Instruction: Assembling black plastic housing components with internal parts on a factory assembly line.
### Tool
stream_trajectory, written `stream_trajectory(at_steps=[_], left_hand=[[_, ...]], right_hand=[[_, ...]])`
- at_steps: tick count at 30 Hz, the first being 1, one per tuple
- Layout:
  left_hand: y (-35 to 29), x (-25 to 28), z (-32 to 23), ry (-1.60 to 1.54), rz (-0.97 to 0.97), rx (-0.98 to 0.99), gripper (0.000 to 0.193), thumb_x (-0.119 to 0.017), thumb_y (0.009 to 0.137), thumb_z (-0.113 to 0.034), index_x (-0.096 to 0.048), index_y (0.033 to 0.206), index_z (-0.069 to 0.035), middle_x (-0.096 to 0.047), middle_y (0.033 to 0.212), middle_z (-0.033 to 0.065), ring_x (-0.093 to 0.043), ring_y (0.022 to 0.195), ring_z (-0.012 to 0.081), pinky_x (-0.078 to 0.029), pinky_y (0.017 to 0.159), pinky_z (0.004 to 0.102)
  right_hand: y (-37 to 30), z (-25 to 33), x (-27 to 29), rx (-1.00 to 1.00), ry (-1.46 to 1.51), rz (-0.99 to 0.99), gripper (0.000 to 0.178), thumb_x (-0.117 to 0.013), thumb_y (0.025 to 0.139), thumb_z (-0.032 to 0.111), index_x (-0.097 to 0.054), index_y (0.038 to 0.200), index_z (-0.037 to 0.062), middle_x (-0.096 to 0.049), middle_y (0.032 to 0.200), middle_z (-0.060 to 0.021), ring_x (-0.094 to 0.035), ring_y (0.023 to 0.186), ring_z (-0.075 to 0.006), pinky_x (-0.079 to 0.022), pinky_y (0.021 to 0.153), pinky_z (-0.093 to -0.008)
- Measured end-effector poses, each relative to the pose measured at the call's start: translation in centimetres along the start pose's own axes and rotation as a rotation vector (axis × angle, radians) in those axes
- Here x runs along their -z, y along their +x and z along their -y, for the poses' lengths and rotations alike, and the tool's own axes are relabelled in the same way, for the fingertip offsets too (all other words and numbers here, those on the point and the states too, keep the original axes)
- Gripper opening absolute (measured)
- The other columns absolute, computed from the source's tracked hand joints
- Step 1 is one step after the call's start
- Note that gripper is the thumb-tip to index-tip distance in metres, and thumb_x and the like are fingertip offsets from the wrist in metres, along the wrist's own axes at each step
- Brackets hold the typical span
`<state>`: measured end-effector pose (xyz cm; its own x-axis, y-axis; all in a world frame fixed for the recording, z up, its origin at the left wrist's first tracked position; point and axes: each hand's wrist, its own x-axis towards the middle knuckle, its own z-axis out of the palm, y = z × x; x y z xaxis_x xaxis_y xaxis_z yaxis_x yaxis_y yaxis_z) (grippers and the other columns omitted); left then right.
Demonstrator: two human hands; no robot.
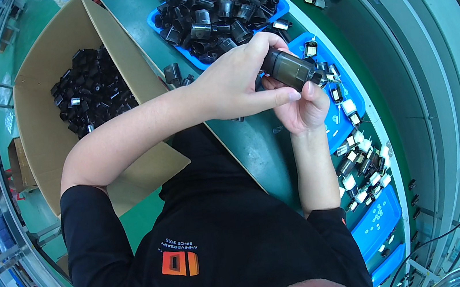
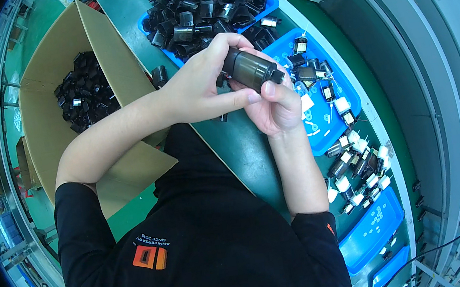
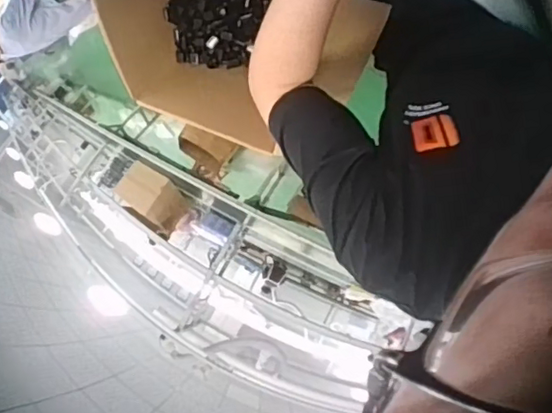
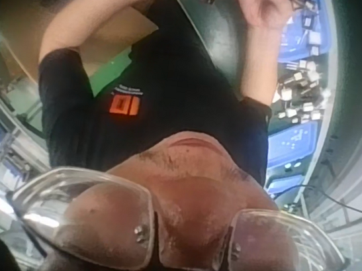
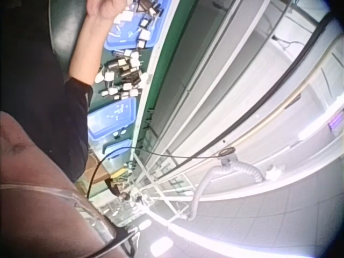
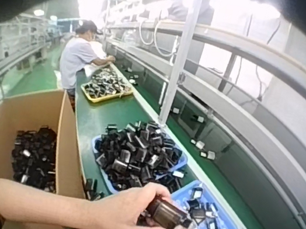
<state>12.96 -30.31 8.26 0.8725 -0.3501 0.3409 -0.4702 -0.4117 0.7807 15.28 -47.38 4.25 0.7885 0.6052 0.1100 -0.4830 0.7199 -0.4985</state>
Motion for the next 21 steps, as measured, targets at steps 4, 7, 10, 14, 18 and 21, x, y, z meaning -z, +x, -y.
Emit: stream_trajectory(at_steps=[4,7,10,14,18,21], left_hand=[[0.0,0.4,-0.8,0.102,-0.006,-0.130,0.061,-0.074,0.078,-0.030,-0.043,0.122,-0.001,-0.056,0.112,0.0163,-0.058,0.103,0.0280,-0.046,0.089,0.0352],[0.0,0.6,-0.6,0.082,0.004,-0.128,0.062,-0.074,0.077,-0.030,-0.043,0.123,-0.001,-0.055,0.113,0.0158,-0.057,0.104,0.0279,-0.045,0.091,0.0350],[-0.1,1.7,-0.6,0.111,0.002,-0.088,0.073,-0.075,0.076,-0.031,-0.040,0.131,0.000,-0.055,0.114,0.0153,-0.056,0.107,0.0268,-0.044,0.093,0.0357],[-1.1,6.0,-0.7,0.302,-0.160,-0.034,0.078,-0.078,0.076,-0.027,-0.038,0.138,-0.002,-0.055,0.118,0.0175,-0.057,0.106,0.0263,-0.043,0.095,0.0377],[-6.6,14.7,3.0,0.563,-0.230,0.224,0.021,-0.065,0.087,-0.004,-0.062,0.107,0.002,-0.062,0.096,0.0079,-0.057,0.088,0.0143,-0.046,0.081,0.0267],[-18.3,21.8,9.4,0.587,-0.494,0.277,0.006,-0.057,0.093,0.000,-0.060,0.097,0.003,-0.058,0.089,0.0012,-0.053,0.083,0.0075,-0.043,0.075,0.0202]], right_hand=[[-0.8,-0.3,-1.0,0.083,-0.064,-0.015,0.066,-0.077,0.068,0.016,-0.052,0.124,-0.0062,-0.058,0.113,-0.0157,-0.060,0.098,-0.0222,-0.050,0.087,-0.0309],[-0.9,-0.2,-1.1,0.069,-0.011,0.003,0.060,-0.074,0.070,0.014,-0.053,0.124,-0.0039,-0.059,0.111,-0.0152,-0.061,0.096,-0.0227,-0.050,0.086,-0.0326],[0.1,0.3,-0.8,-0.075,0.092,0.072,0.054,-0.071,0.074,0.009,-0.053,0.124,-0.0025,-0.058,0.111,-0.0139,-0.059,0.093,-0.0215,-0.049,0.084,-0.0310],[0.8,8.5,-0.6,-0.038,-1.152,-0.038,0.051,-0.073,0.076,0.009,-0.057,0.124,-0.0002,-0.062,0.106,-0.0066,-0.060,0.080,-0.0107,-0.051,0.073,-0.0253],[-0.6,21.9,10.1,-0.178,-2.209,-0.506,0.049,-0.075,0.066,0.016,-0.066,0.112,0.0002,-0.068,0.105,-0.0186,-0.066,0.096,-0.0307,-0.053,0.085,-0.0371],[-2.1,26.6,17.9,-0.238,-2.395,-0.843,0.055,-0.074,0.067,0.016,-0.063,0.119,0.0018,-0.065,0.115,-0.0196,-0.062,0.107,-0.0333,-0.049,0.094,-0.0377]])
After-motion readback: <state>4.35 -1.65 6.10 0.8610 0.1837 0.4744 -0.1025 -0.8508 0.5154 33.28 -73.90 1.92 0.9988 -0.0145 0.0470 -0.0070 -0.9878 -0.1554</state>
